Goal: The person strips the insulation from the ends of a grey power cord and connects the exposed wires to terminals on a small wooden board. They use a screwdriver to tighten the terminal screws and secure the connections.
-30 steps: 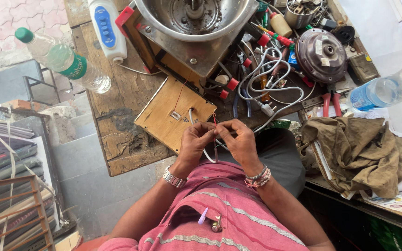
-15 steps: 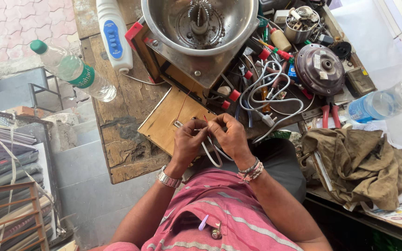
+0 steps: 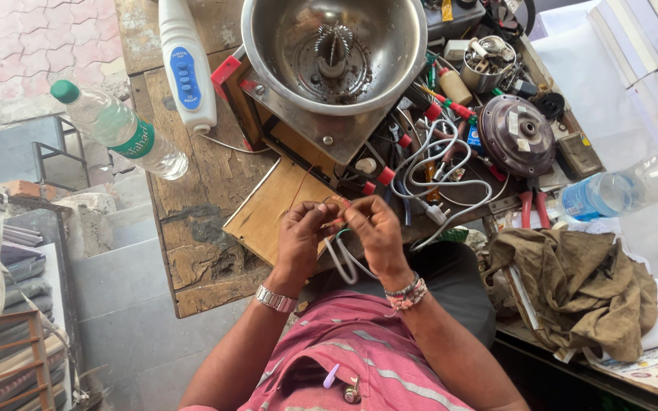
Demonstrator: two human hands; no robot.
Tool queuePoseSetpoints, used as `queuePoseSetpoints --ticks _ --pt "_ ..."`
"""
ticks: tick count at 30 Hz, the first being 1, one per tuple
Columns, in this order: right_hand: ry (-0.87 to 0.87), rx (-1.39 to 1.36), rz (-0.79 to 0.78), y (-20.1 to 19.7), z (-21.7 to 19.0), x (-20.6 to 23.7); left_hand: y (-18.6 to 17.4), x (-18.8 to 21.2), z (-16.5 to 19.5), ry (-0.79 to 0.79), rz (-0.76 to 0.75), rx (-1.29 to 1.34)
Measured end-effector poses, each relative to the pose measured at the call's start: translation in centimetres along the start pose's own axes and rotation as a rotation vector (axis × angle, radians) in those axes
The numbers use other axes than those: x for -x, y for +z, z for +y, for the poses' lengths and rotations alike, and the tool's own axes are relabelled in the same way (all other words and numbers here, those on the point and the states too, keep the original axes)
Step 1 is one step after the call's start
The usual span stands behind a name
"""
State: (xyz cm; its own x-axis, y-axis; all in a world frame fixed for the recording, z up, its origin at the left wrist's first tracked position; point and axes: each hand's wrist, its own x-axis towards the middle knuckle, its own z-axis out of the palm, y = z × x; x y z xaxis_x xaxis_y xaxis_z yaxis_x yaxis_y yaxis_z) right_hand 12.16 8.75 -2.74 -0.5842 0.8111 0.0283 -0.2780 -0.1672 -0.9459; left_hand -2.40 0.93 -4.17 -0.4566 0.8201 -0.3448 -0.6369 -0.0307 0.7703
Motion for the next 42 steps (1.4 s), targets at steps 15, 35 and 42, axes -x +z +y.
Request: queuePoseSetpoints --ticks 15,35,42 --pt "0.268 -0.127 0.021 0.0 2.5 0.5 1.3 4.1 2.3 0.854 0.150 -1.061" --pt "0.215 -0.039 0.046 -1.4 1.1 -0.2 0.3 3.1 5.7 0.600 -0.181 -1.082" --pt "0.036 0.523 -0.063 -0.4 -0.2 0.2 0.7 3.4 7.4 0.462 -0.243 -0.884"
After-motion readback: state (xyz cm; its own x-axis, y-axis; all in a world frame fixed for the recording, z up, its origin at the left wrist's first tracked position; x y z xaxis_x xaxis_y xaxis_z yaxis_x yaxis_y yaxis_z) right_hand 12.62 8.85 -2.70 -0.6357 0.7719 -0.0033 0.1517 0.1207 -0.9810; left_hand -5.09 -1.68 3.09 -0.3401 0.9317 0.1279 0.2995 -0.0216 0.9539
